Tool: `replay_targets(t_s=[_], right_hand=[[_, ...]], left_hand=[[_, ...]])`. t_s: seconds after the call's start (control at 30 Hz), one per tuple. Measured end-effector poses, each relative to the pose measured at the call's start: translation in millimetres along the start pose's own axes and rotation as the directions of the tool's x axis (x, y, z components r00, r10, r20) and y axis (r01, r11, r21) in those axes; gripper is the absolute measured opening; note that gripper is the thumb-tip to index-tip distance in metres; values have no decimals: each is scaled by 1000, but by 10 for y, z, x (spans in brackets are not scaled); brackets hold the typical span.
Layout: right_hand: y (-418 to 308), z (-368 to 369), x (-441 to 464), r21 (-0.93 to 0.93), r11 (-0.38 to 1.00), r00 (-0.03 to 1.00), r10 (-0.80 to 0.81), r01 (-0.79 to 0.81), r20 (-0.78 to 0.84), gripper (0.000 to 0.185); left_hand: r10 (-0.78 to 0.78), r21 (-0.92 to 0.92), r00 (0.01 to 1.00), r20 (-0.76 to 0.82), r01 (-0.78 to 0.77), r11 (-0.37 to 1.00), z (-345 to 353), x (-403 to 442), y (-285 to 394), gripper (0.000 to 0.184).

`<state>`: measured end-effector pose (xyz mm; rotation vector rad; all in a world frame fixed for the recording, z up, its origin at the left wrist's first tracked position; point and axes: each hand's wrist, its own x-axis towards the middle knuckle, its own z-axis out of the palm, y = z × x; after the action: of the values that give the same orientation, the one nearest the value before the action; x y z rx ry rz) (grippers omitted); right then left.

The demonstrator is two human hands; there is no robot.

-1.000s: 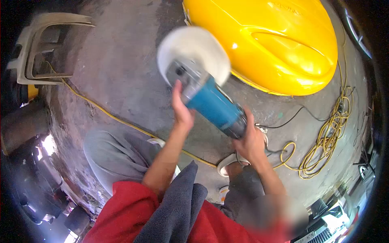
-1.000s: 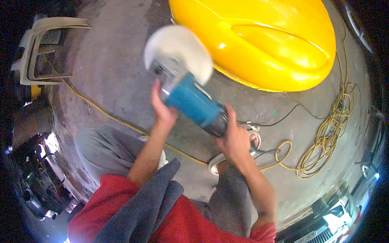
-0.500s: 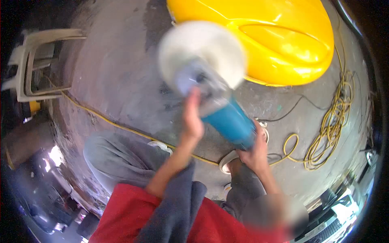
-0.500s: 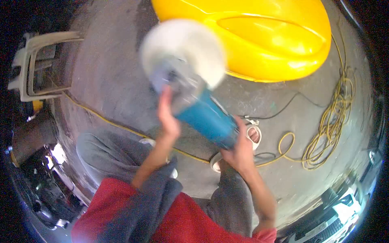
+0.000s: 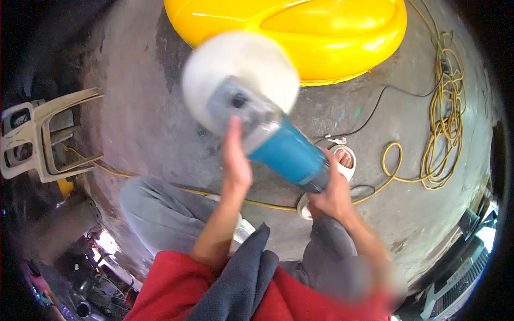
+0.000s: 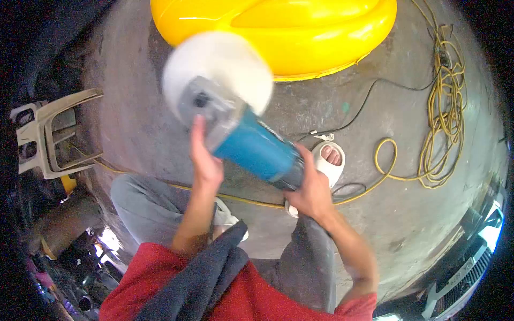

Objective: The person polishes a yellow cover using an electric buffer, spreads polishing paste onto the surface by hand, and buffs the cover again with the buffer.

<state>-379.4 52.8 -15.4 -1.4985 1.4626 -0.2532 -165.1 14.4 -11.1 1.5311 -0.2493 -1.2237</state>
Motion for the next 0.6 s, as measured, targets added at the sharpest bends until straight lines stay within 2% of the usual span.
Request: replay_targets(t_s=[0.03,0.07,0.13,0.17,0.23,0.37,0.43,0.47,0.53,0.57,0.6], right_hand=[[64,-87,-146,28,1000,999,13,-11,-42,92],[147,-147,-266,45,999,999,7,-5,-44,92],[339,-227,-476,126,991,988,58,-39,-146,92],[463,-235,-576,142,989,988,52,-32,-144,92],[658,-227,-716,124,984,966,154,-130,-207,94],[759,-240,-786,140,966,940,245,-216,-238,94],[645,-229,-677,181,973,963,181,-145,-200,91],[579,-223,-602,190,970,960,191,-153,-203,91],[400,-204,-400,125,992,992,46,-31,-119,89],[280,-204,-295,138,990,990,58,-41,-128,89],[140,-207,-175,164,984,997,72,-68,-23,89]], left_hand=[[2,80,998,58,-7,997,95,-103,-117,61],[-8,17,989,148,5,1000,202,-163,-327,58],[-30,99,954,297,0,995,447,-314,-387,53],[-56,237,934,353,-32,971,611,-406,-261,52],[83,293,926,368,-200,935,836,-460,-404,52],[-39,424,915,401,-147,893,947,-513,-362,53],[44,209,935,351,-125,970,851,-442,-432,51],[-51,184,943,329,-11,983,752,-433,-343,50],[-28,175,965,262,-19,984,549,-364,-145,61],[-14,159,988,156,-11,987,455,-295,-69,63],[23,64,990,137,-32,997,112,-7,-123,64]])
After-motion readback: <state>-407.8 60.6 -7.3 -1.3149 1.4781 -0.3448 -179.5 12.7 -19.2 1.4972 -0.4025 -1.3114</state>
